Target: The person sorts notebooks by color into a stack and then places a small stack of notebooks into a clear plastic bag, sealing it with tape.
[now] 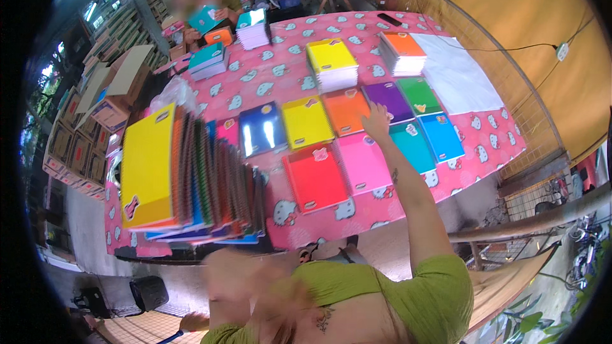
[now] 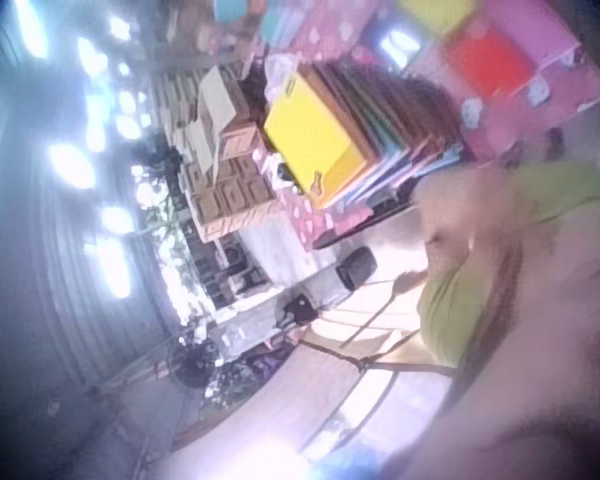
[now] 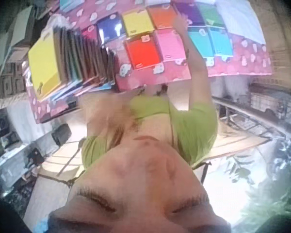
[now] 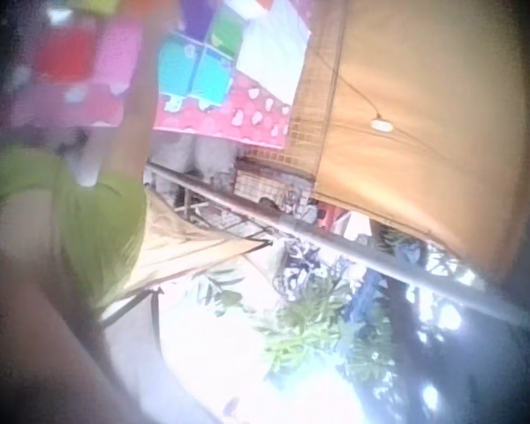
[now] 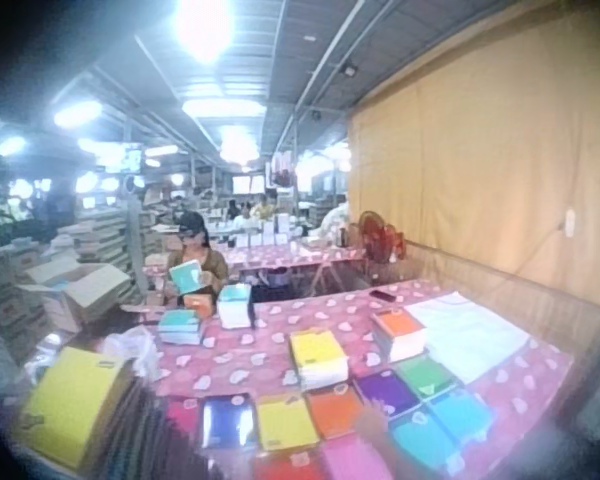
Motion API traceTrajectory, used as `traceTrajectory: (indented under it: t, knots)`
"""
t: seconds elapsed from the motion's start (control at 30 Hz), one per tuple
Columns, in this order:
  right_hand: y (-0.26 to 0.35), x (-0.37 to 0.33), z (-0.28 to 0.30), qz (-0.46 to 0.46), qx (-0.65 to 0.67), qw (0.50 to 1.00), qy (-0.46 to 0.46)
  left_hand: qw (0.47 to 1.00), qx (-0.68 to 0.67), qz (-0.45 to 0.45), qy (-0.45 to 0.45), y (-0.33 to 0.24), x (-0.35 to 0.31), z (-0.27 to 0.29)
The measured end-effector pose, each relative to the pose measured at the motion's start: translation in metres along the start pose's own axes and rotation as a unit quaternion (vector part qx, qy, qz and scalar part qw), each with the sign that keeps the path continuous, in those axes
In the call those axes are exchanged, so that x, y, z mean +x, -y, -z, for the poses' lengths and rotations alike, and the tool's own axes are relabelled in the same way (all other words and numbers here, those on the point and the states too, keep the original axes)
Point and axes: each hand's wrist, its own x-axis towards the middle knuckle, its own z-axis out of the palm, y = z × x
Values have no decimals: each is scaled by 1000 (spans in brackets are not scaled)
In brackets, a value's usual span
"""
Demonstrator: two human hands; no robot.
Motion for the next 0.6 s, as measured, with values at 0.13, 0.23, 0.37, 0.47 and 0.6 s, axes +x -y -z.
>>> traceTrajectory:
  t: [0.13, 0.23, 0.37, 0.47, 0.6]
  knots:
    - [-33, 15, -10, 39, -54, 984, 167, 983, -20, 123, -138, 204, 103, -89]
    - [-2, 25, 34, 23, 232, 935, 266, 894, 78, 338, -285, 295, 161, -106]
    - [-95, 81, 41, -40, 6, 999, 32, 831, 236, 455, -216, 307, 217, -126]
    - [-174, 92, 18, 24, -87, 993, 80, 821, 235, 444, -271, 308, 228, -125]
    - [-166, 128, 23, 22, 58, 989, 133, 858, 198, 344, -327, 239, 235, -93]
